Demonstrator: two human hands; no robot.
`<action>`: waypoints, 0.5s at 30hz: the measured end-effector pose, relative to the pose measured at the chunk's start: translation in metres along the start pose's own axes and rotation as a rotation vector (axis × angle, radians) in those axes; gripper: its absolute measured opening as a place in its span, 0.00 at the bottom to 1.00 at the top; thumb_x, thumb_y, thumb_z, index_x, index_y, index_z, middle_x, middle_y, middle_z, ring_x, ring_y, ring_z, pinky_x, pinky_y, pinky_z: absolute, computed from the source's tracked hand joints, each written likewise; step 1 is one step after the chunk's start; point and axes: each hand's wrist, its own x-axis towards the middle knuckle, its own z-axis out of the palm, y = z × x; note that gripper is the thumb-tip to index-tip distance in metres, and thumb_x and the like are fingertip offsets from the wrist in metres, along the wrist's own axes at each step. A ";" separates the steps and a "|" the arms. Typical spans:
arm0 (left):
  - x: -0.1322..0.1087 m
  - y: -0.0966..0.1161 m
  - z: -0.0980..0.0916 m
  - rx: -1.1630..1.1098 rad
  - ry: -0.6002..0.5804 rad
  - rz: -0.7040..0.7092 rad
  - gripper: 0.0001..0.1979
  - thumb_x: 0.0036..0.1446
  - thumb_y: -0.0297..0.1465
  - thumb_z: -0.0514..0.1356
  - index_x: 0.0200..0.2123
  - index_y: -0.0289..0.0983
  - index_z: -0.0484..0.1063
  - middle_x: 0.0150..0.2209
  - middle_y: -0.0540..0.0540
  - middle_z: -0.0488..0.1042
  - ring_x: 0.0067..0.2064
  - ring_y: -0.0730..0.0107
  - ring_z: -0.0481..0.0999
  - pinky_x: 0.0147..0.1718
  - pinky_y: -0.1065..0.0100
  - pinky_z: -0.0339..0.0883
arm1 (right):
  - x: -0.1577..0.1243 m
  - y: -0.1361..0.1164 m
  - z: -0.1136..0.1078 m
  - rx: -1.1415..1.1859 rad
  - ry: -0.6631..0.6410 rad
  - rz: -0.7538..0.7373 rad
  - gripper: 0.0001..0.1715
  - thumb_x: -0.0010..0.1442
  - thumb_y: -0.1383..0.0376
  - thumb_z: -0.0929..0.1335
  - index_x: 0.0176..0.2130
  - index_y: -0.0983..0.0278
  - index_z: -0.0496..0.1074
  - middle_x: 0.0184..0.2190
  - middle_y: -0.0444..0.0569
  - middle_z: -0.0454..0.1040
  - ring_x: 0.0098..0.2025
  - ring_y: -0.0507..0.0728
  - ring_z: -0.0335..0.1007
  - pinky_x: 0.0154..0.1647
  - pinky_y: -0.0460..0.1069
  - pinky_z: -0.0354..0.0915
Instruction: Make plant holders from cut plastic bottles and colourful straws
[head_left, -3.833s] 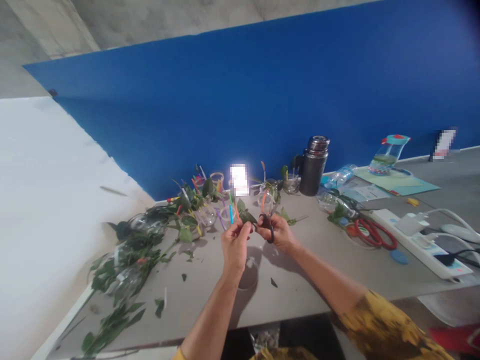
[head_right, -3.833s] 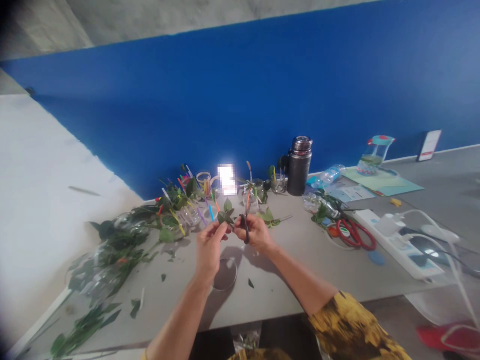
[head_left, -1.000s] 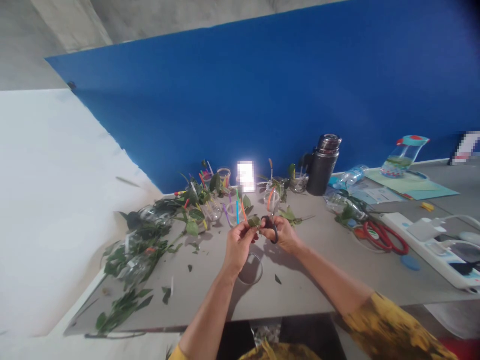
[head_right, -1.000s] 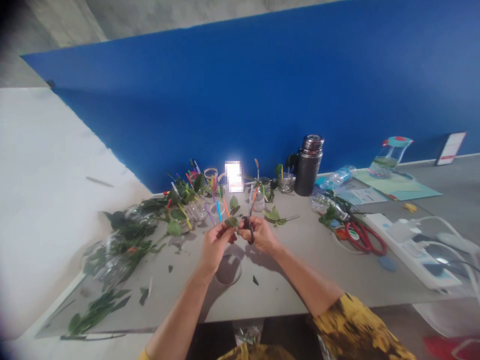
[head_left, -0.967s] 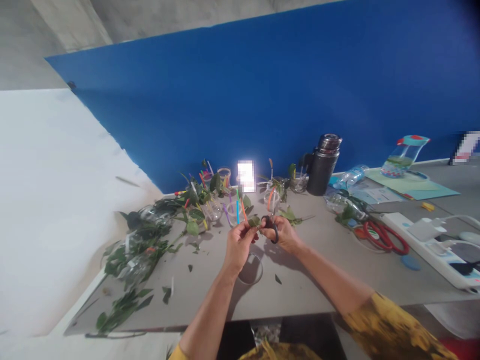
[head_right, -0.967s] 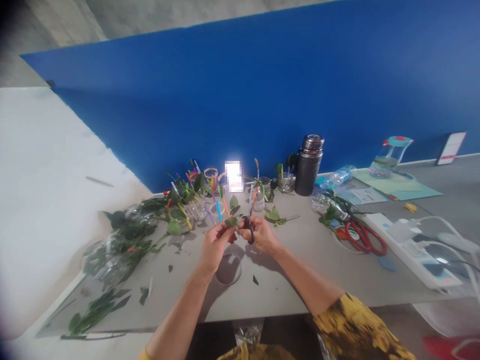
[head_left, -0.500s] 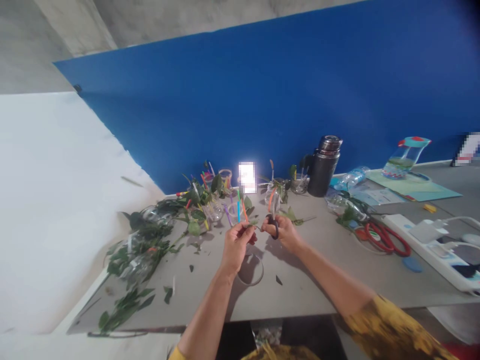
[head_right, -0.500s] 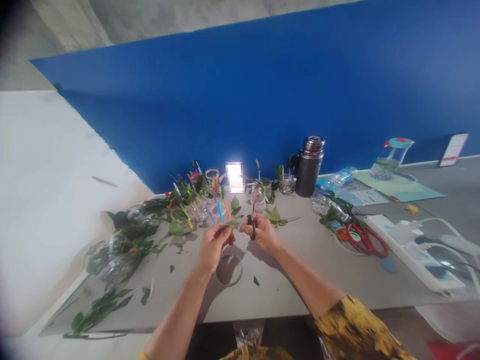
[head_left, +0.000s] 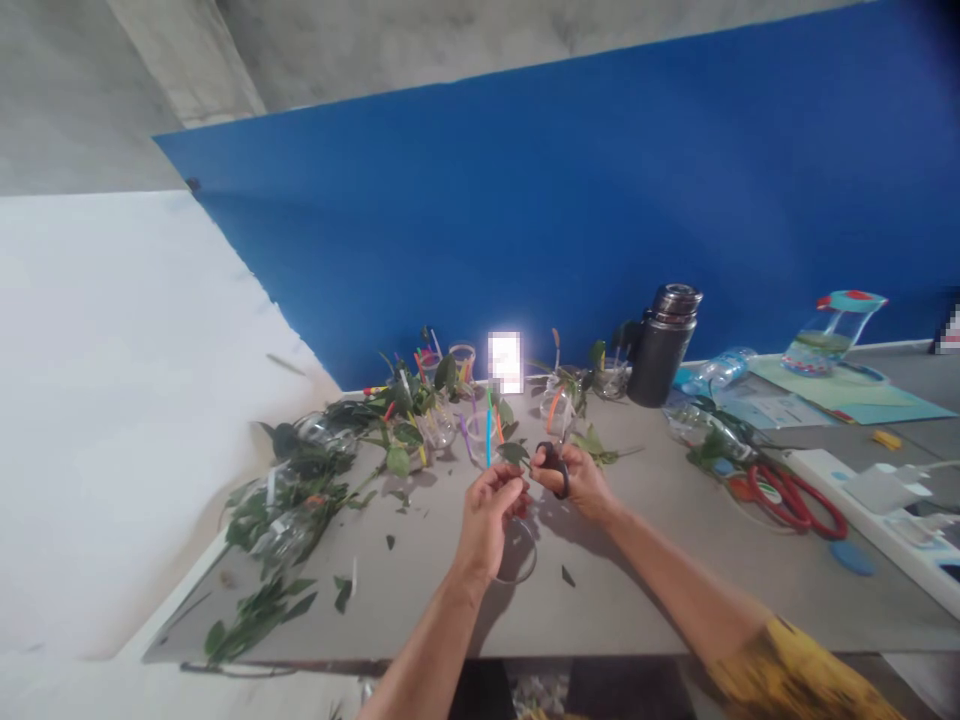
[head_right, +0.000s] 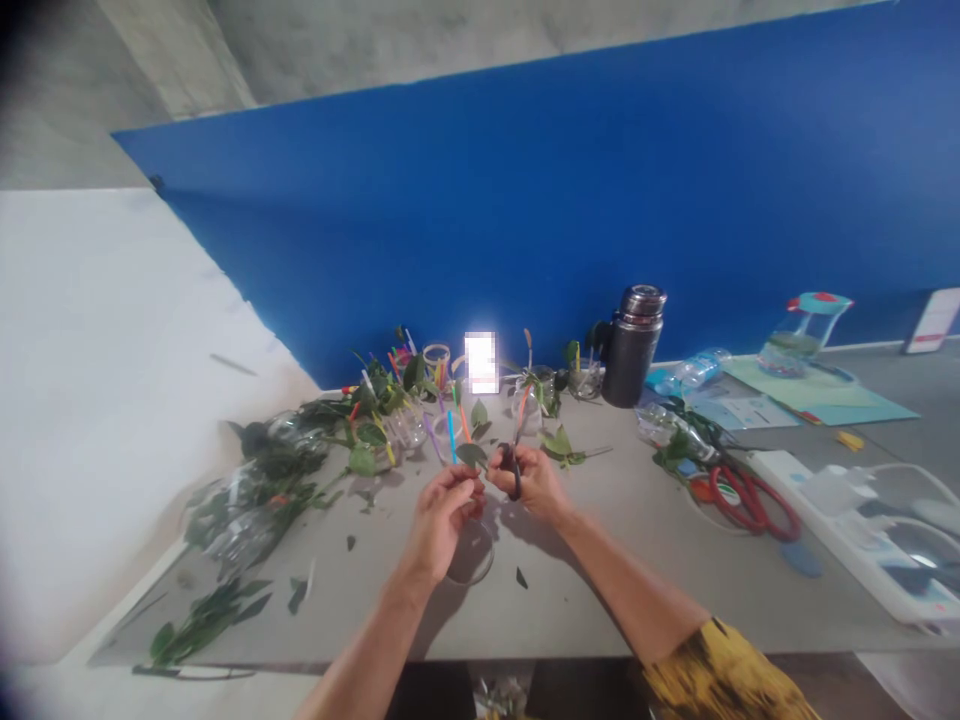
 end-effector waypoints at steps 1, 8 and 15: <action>-0.001 -0.001 0.000 -0.015 -0.018 -0.018 0.19 0.45 0.42 0.75 0.35 0.35 0.78 0.29 0.48 0.76 0.29 0.72 0.75 0.28 0.71 0.65 | 0.000 0.001 0.000 -0.023 -0.015 -0.004 0.23 0.48 0.52 0.80 0.34 0.63 0.73 0.24 0.42 0.68 0.25 0.50 0.58 0.27 0.47 0.56; 0.000 -0.005 -0.002 0.132 0.090 -0.014 0.17 0.44 0.41 0.75 0.28 0.34 0.77 0.23 0.50 0.72 0.25 0.76 0.68 0.25 0.73 0.59 | -0.001 0.011 0.000 -0.198 -0.102 -0.074 0.20 0.51 0.52 0.78 0.33 0.63 0.73 0.25 0.42 0.68 0.26 0.50 0.60 0.28 0.47 0.59; 0.028 0.058 -0.028 0.223 0.274 0.308 0.15 0.45 0.41 0.71 0.25 0.36 0.74 0.22 0.51 0.72 0.24 0.75 0.67 0.25 0.72 0.60 | 0.000 0.007 -0.001 -0.254 -0.100 -0.037 0.16 0.54 0.54 0.76 0.34 0.64 0.76 0.27 0.44 0.70 0.28 0.52 0.63 0.29 0.48 0.62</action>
